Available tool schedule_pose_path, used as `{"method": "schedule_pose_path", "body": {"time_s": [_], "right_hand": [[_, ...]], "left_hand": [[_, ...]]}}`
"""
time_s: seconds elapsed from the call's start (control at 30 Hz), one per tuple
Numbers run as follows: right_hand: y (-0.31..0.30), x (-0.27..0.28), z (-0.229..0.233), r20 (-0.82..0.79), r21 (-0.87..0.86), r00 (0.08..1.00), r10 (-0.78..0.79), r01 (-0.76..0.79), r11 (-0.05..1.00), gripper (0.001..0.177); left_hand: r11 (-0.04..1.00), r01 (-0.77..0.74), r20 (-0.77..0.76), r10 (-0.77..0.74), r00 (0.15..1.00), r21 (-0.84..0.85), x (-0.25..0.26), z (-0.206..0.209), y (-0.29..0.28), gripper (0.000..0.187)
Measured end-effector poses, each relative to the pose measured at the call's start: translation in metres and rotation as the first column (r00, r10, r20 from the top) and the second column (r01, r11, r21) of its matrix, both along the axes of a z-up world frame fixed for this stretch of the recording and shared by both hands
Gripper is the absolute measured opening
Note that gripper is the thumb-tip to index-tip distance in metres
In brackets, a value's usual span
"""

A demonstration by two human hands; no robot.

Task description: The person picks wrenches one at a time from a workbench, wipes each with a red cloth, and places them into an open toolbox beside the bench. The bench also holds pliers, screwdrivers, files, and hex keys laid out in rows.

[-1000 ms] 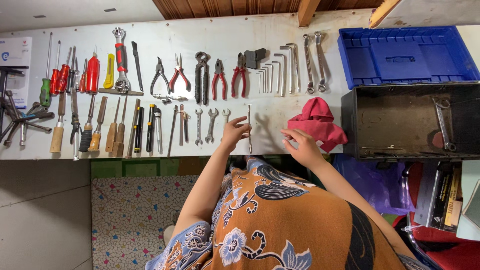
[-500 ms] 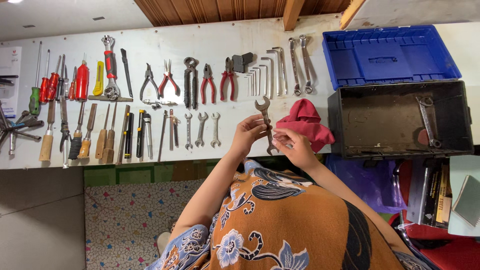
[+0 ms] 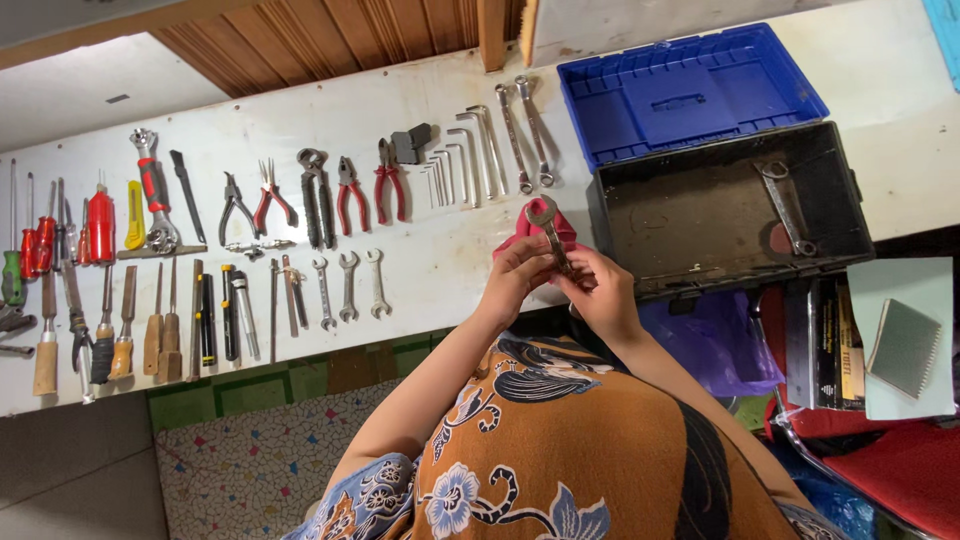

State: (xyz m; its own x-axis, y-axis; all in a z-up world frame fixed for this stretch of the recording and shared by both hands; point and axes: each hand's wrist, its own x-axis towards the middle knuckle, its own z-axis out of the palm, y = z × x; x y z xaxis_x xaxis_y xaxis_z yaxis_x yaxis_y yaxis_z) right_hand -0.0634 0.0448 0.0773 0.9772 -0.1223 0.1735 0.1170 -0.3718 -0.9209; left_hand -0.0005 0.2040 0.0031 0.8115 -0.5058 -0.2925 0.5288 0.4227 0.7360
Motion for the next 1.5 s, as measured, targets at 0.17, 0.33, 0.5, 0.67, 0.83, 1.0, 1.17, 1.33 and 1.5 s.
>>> {"method": "schedule_pose_path", "body": {"time_s": [0.17, 0.33, 0.5, 0.67, 0.83, 1.0, 1.17, 1.33, 1.5], "right_hand": [[-0.041, -0.005, -0.002, 0.026, -0.094, 0.999, -0.047, 0.050, 0.994, 0.026], [-0.074, -0.012, -0.007, 0.040, 0.006, 0.998, -0.055, 0.055, 0.998, 0.024], [-0.098, -0.011, -0.018, -0.022, 0.131, 0.999, 0.031, -0.028, 0.991, 0.025], [-0.111, 0.017, -0.046, -0.131, 0.203, 0.991, -0.001, 0.028, 0.979, 0.025], [-0.080, 0.053, -0.087, -0.207, -0.089, 0.960, 0.187, -0.209, 0.974, 0.049], [-0.031, 0.076, -0.118, -0.300, -0.419, 0.913, 0.276, -0.386, 0.822, 0.085], [-0.006, 0.087, -0.144, -0.438, -0.500, 0.853, 0.284, -0.493, 0.712, 0.104], [-0.009, 0.082, -0.162, -0.381, -0.426, 0.858, 0.346, -0.495, 0.757, 0.079], [-0.010, 0.079, -0.124, -0.327, -0.219, 0.924, 0.199, -0.279, 0.935, 0.065]], "left_hand": [[0.993, 0.097, 0.052, -0.100, 0.994, 0.069, -0.002, 0.001, -0.036, 0.044], [0.992, 0.101, 0.204, -0.114, 0.972, 0.071, -0.003, -0.003, -0.074, 0.046], [0.987, -0.026, 0.126, 0.005, 0.992, 0.159, -0.002, -0.010, -0.095, 0.035], [0.979, -0.144, 0.043, 0.139, 0.989, 0.147, 0.000, -0.022, -0.076, 0.025], [0.943, -0.326, -0.178, 0.333, 0.926, 0.066, 0.010, -0.035, -0.034, 0.023], [0.893, -0.431, -0.265, 0.388, 0.883, -0.128, 0.004, -0.033, 0.012, 0.029], [0.896, -0.424, -0.265, 0.380, 0.886, -0.130, -0.009, -0.011, 0.043, 0.034], [0.918, -0.383, -0.240, 0.351, 0.905, -0.101, -0.012, 0.009, 0.063, 0.044], [0.954, -0.293, -0.130, 0.283, 0.950, -0.068, -0.015, 0.017, 0.076, 0.051]]}}
